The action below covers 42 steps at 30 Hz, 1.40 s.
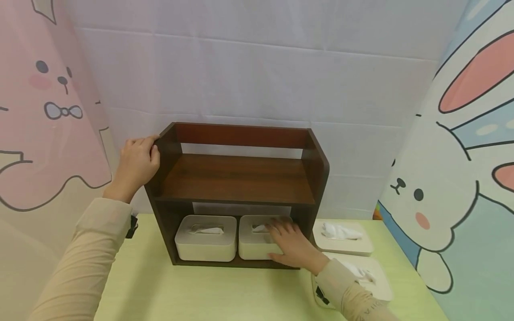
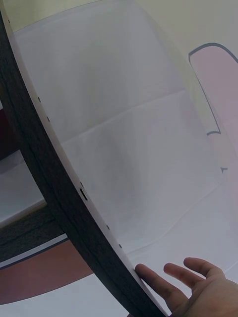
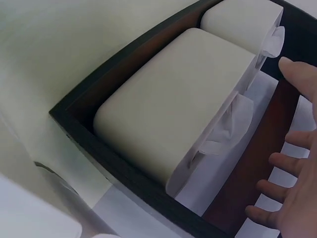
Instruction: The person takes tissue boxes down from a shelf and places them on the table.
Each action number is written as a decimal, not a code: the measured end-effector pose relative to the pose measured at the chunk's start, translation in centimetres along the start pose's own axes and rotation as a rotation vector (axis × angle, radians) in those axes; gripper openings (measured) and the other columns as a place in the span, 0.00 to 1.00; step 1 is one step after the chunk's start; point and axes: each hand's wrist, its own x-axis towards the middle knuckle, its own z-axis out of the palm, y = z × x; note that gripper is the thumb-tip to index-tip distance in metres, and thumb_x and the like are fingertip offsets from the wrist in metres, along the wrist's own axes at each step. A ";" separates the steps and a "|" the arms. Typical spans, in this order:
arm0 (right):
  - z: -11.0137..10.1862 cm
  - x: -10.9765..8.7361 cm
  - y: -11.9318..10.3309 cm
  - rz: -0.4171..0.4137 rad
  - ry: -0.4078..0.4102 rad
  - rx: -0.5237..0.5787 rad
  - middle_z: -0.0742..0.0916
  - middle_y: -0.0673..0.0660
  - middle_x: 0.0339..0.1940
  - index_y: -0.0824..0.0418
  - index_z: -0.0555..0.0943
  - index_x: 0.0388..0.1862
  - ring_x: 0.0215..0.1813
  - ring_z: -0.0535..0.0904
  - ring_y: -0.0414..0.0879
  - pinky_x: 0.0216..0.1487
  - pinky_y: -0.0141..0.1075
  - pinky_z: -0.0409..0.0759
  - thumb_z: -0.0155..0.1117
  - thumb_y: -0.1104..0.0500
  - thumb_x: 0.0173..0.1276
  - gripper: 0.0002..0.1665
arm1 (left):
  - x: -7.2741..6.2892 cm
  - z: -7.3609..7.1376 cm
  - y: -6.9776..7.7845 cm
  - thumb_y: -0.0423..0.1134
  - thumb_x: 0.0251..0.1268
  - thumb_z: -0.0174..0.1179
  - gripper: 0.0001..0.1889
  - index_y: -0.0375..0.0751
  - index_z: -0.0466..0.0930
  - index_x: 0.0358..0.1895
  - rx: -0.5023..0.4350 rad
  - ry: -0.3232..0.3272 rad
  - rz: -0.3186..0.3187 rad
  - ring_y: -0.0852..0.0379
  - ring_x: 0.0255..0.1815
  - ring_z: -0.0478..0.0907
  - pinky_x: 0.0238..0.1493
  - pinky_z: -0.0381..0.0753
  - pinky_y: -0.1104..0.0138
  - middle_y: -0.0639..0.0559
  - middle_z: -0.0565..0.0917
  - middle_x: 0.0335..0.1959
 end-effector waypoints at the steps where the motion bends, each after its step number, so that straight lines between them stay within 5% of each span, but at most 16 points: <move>1: 0.2 0.3 0.1 0.016 -0.006 -0.011 0.66 0.61 0.69 0.60 0.60 0.68 0.69 0.60 0.61 0.62 0.57 0.63 0.58 0.37 0.58 0.46 | 0.0 0.0 0.0 0.35 0.66 0.39 0.19 0.30 0.71 0.55 -0.001 0.002 0.000 0.31 0.50 0.65 0.48 0.61 0.40 0.28 0.76 0.49; 21: 2.5 5.1 0.7 0.169 -0.019 -0.003 0.69 0.59 0.66 0.60 0.64 0.66 0.65 0.63 0.60 0.58 0.56 0.67 0.62 0.30 0.48 0.53 | 0.1 -0.2 0.1 0.35 0.66 0.39 0.19 0.30 0.71 0.54 0.000 -0.003 0.002 0.30 0.51 0.65 0.49 0.60 0.40 0.28 0.76 0.49; 26: 2.8 5.8 0.8 0.208 -0.089 -0.047 0.68 0.57 0.67 0.58 0.62 0.67 0.66 0.62 0.59 0.58 0.53 0.67 0.60 0.26 0.45 0.57 | 0.1 -0.2 0.1 0.35 0.66 0.38 0.19 0.29 0.71 0.54 -0.002 -0.001 0.006 0.30 0.50 0.65 0.50 0.60 0.40 0.28 0.76 0.48; 42: 4.6 6.7 3.2 0.306 -0.256 0.174 0.59 0.64 0.71 0.59 0.50 0.71 0.69 0.50 0.70 0.61 0.66 0.56 0.62 0.27 0.44 0.64 | 0.1 -0.2 -0.1 0.34 0.66 0.39 0.19 0.29 0.71 0.53 -0.002 0.010 0.020 0.31 0.49 0.66 0.52 0.60 0.41 0.28 0.77 0.45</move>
